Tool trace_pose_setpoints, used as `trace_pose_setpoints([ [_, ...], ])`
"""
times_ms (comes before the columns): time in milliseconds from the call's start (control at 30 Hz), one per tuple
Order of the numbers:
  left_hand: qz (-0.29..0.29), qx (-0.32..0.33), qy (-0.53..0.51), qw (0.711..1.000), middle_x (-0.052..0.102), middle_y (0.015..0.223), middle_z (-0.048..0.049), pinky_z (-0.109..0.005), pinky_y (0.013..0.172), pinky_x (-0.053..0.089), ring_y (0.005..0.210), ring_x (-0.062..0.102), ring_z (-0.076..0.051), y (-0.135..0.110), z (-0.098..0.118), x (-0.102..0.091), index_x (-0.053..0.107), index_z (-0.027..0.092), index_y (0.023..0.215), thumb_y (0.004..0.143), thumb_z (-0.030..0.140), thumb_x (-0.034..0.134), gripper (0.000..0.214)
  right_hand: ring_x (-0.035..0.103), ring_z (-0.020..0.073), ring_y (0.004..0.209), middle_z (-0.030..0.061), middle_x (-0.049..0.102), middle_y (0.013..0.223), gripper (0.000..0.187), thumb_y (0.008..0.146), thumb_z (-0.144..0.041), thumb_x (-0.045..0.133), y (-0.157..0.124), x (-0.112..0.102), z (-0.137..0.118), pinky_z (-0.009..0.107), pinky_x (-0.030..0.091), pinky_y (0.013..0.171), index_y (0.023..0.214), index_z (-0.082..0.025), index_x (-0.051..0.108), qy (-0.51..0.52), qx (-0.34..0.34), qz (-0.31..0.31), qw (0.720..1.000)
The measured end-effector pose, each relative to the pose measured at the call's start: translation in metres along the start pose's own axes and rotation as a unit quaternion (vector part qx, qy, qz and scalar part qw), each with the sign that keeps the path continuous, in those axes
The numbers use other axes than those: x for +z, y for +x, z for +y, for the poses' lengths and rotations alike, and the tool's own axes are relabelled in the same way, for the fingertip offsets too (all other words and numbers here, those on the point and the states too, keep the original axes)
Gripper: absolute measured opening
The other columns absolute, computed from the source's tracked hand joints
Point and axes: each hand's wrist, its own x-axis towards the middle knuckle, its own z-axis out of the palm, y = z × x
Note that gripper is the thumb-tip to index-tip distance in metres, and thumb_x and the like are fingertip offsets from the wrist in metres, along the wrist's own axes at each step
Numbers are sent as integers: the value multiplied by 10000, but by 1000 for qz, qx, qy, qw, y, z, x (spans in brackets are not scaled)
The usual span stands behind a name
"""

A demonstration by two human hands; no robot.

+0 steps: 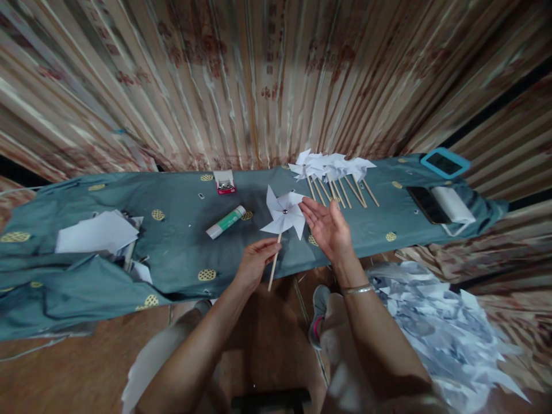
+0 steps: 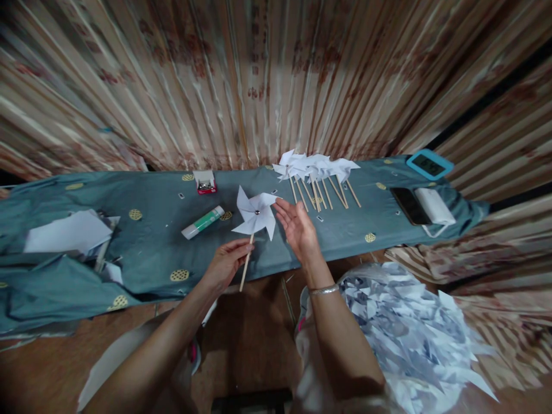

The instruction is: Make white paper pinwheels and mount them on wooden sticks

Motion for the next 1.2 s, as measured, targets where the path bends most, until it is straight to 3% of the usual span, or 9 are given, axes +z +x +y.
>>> trace_pose_setpoints([
  [367, 37, 30, -37, 998, 708, 643, -2, -208, 627, 452, 609, 596, -84, 5, 2, 0, 761, 167, 672, 344, 288, 949, 397, 612, 252, 1233, 69, 730, 1212, 561, 708, -714, 679, -8, -4, 4, 368, 429, 1070, 1001, -243, 759, -26, 25, -25, 999],
  [533, 31, 33, -55, 997, 717, 682, -5, -215, 646, 459, 621, 593, -81, 6, 7, 3, 764, 159, 689, 370, 254, 939, 377, 709, 225, 971, 94, 765, 1090, 491, 678, -621, 759, -13, -4, 18, 322, 524, 797, 961, -220, 752, -126, 48, -8, 991],
  [633, 29, 40, -73, 996, 720, 701, -7, -213, 640, 451, 629, 594, -82, 7, 11, 4, 761, 151, 698, 402, 231, 929, 350, 672, 168, 714, 55, 772, 836, 459, 645, -606, 777, -21, 1, 32, 287, 499, 659, 857, -200, 748, -236, 46, -45, 970],
  [733, 23, 51, -79, 995, 716, 693, -5, -204, 624, 440, 622, 585, -77, 10, 14, 5, 763, 144, 719, 427, 238, 921, 345, 635, 150, 653, 27, 737, 729, 406, 692, -578, 745, -33, 11, 45, 272, 472, 627, 797, -185, 739, -315, 40, -109, 942],
  [833, 23, 60, -77, 995, 696, 655, 5, -201, 573, 405, 563, 543, -64, 13, 16, 6, 763, 137, 737, 443, 247, 911, 347, 614, 139, 612, 24, 717, 693, 360, 738, -530, 719, -41, 19, 56, 256, 437, 586, 765, -172, 729, -385, 33, -109, 916],
  [967, 24, 58, -75, 995, 684, 639, 12, -206, 539, 371, 525, 517, -60, 15, 17, 7, 755, 135, 752, 459, 255, 905, 351, 567, 121, 571, 1, 670, 635, 288, 771, -457, 686, -43, 23, 67, 235, 392, 541, 705, -176, 690, -401, 14, -112, 909],
  [1067, 11, 62, -93, 994, 703, 701, 2, -208, 575, 403, 582, 560, -73, 14, 18, 7, 749, 138, 794, 482, 270, 906, 373, 534, 110, 539, -11, 647, 607, 281, 803, -446, 648, -37, 22, 65, 223, 373, 517, 721, -180, 689, -428, 8, -107, 898],
  [1200, -2, 59, -104, 993, 727, 809, -11, -223, 683, 463, 711, 632, -99, 11, 19, 3, 743, 166, 903, 552, 277, 889, 396, 542, 112, 535, -6, 656, 597, 327, 849, -457, 601, -11, 14, 42, 215, 379, 509, 713, -175, 696, -549, -4, -83, 832],
])
